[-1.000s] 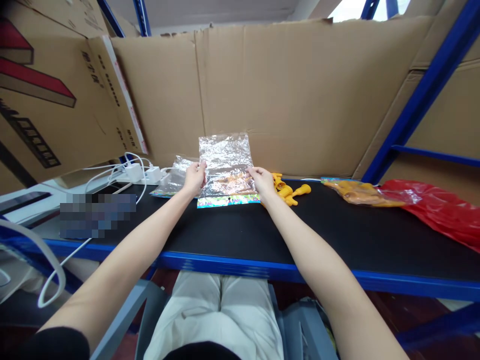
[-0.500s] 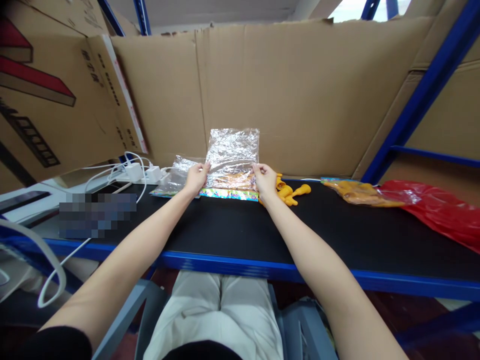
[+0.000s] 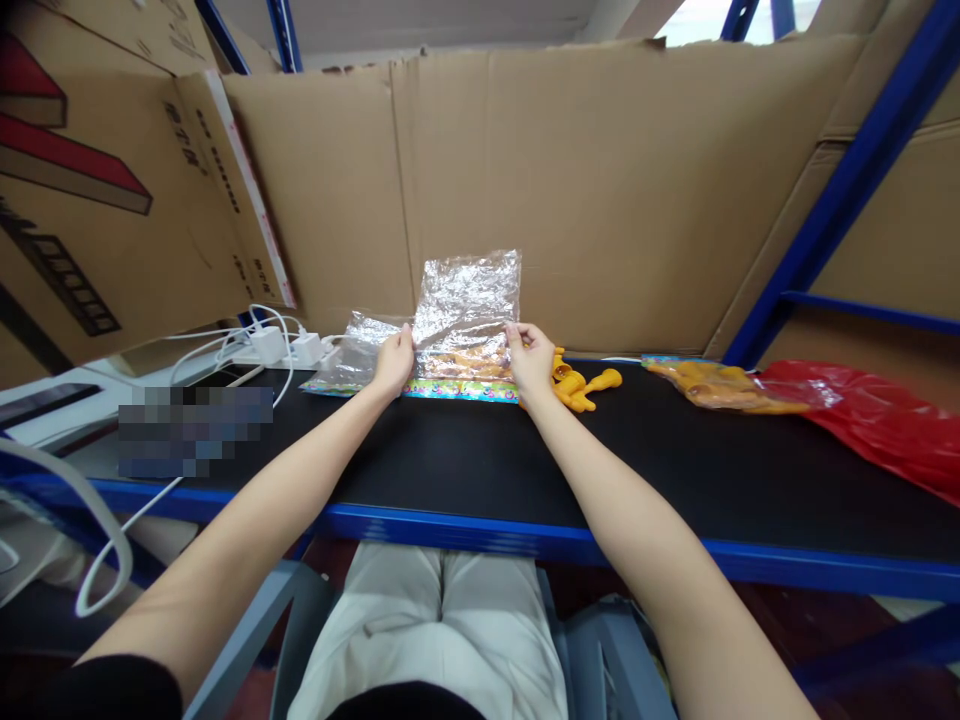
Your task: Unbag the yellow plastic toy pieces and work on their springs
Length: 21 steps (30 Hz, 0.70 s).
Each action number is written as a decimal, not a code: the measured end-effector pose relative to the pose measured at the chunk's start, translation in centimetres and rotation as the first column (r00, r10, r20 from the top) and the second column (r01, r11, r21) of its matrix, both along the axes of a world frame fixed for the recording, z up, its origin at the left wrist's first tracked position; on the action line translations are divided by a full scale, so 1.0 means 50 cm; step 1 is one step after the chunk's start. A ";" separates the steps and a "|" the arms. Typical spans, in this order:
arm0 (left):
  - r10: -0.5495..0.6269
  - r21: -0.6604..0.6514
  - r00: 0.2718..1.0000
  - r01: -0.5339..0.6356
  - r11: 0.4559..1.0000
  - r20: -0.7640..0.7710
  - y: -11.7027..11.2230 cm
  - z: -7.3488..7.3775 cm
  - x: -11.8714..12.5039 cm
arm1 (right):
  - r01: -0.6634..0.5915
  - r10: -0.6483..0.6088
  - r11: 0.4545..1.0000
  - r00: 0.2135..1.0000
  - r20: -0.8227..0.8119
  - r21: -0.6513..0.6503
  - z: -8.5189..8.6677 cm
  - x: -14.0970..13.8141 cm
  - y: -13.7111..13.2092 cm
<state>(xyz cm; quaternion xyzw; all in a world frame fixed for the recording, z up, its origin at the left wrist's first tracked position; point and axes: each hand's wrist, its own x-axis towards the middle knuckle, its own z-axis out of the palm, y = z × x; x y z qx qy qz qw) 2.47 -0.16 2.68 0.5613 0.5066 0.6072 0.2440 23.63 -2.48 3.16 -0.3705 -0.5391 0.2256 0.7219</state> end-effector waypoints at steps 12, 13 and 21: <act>0.141 0.281 0.982 -0.100 0.954 -0.129 -0.017 0.021 -0.004 | -0.155 0.134 0.981 0.977 -0.166 -0.119 0.006 0.002 0.003; 0.123 0.294 0.983 -0.078 0.953 -0.138 -0.018 0.021 -0.004 | -0.164 0.139 0.977 0.974 -0.180 -0.133 0.008 0.005 0.003; 0.081 0.324 0.979 -0.017 0.946 -0.185 -0.018 0.019 -0.003 | -0.077 0.052 0.991 0.974 -0.219 -0.111 0.014 0.019 0.016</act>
